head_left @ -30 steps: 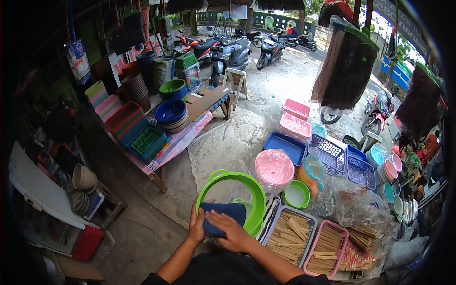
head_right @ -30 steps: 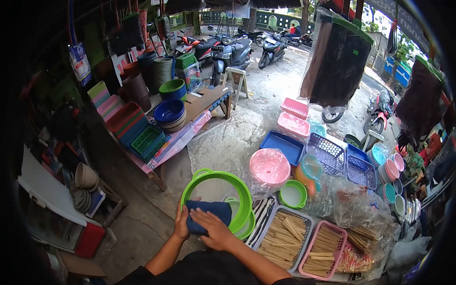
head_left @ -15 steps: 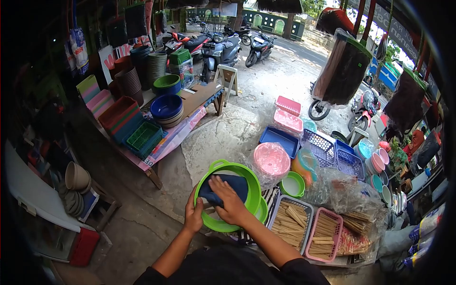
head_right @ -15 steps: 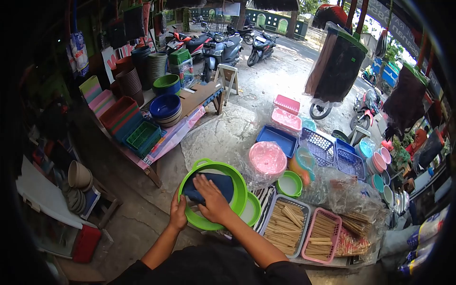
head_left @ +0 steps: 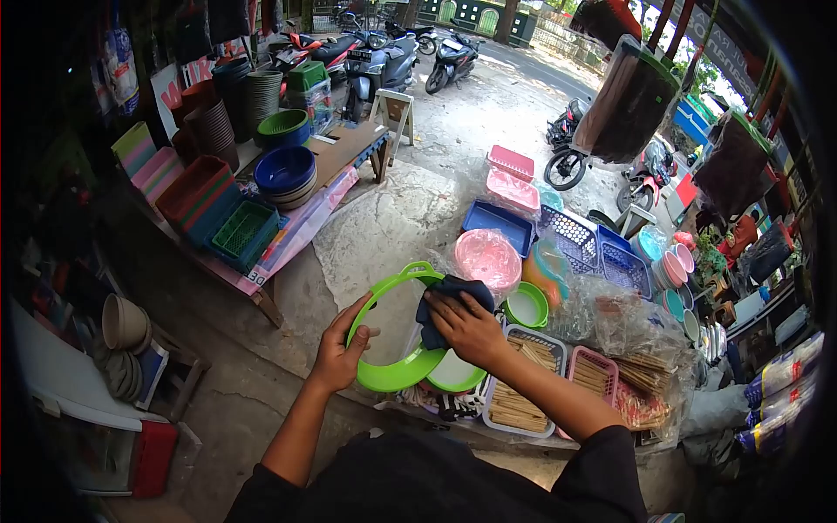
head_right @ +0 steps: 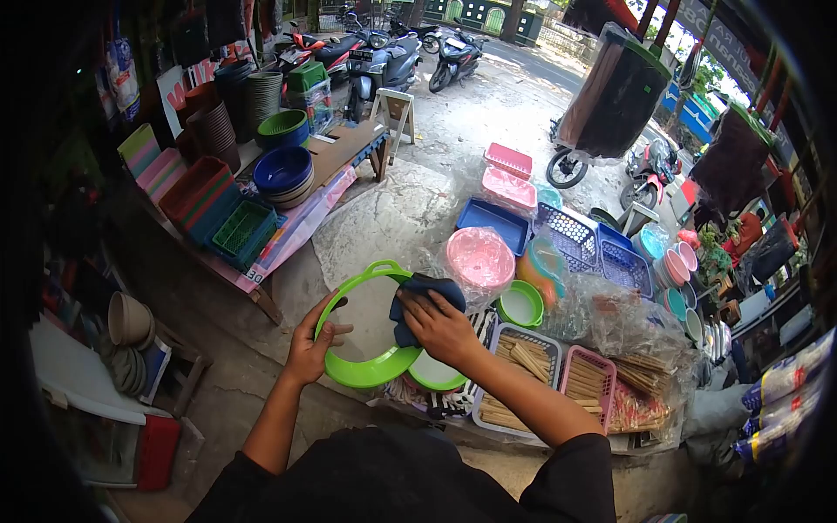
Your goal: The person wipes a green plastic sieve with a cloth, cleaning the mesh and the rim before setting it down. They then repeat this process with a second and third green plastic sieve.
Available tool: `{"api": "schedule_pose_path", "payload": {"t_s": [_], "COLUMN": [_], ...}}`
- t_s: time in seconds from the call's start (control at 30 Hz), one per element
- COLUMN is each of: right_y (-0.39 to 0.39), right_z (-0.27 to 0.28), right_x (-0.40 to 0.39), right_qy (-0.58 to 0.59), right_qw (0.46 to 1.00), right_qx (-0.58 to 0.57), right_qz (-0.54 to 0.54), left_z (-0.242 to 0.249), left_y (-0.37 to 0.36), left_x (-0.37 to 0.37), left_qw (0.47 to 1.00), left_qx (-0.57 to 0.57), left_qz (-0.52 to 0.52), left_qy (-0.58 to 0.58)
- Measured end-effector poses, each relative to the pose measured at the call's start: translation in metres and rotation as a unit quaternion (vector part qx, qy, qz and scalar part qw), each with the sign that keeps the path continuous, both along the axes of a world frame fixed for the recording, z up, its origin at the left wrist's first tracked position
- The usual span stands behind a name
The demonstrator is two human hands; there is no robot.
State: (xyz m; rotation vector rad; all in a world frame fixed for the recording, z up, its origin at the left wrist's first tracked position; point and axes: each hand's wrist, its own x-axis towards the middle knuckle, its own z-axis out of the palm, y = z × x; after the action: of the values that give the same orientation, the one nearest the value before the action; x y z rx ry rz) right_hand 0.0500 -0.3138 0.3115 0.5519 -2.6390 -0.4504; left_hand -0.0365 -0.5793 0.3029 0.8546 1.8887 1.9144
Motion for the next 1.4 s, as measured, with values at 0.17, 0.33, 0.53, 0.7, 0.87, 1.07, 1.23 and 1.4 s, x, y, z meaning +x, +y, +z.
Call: {"api": "schedule_pose_path", "payload": {"t_s": [0.17,0.33,0.53,0.7,0.87,1.07,1.23,1.4], "right_y": [-0.065,-0.125,-0.114,-0.073,-0.069,-0.096,-0.16,-0.149], "right_z": [-0.03,-0.024,0.009,0.003,-0.009,-0.034,-0.038,-0.051], "right_x": [0.034,0.031,-0.006,-0.012,0.027,0.073,0.065,0.068], "right_qy": [-0.224,-0.359,-0.258,-0.145,0.083,-0.008,-0.2,0.013], "right_qw": [0.955,0.698,0.079,-0.052,0.0,0.494,0.858,0.972], "right_qx": [-0.178,-0.605,-0.959,-0.986,-0.995,-0.865,-0.473,-0.233], "right_qz": [-0.08,-0.135,-0.091,-0.059,-0.046,-0.082,0.012,-0.007], "left_z": [-0.006,-0.015,-0.05,-0.079,-0.088,-0.08,-0.09,-0.056], "left_y": [0.004,0.01,0.013,0.004,-0.028,-0.031,0.002,-0.002], "left_x": [0.001,0.016,0.03,0.05,0.036,0.026,0.03,0.031], "left_qw": [0.999,0.995,0.99,0.989,0.951,0.95,0.958,0.931], "left_qx": [0.025,0.046,0.066,0.097,0.126,0.128,0.18,0.194], "left_qz": [0.039,0.075,0.093,0.112,0.235,0.206,0.157,0.185], "left_qy": [0.017,0.046,0.082,-0.015,-0.157,-0.195,-0.161,-0.249]}}
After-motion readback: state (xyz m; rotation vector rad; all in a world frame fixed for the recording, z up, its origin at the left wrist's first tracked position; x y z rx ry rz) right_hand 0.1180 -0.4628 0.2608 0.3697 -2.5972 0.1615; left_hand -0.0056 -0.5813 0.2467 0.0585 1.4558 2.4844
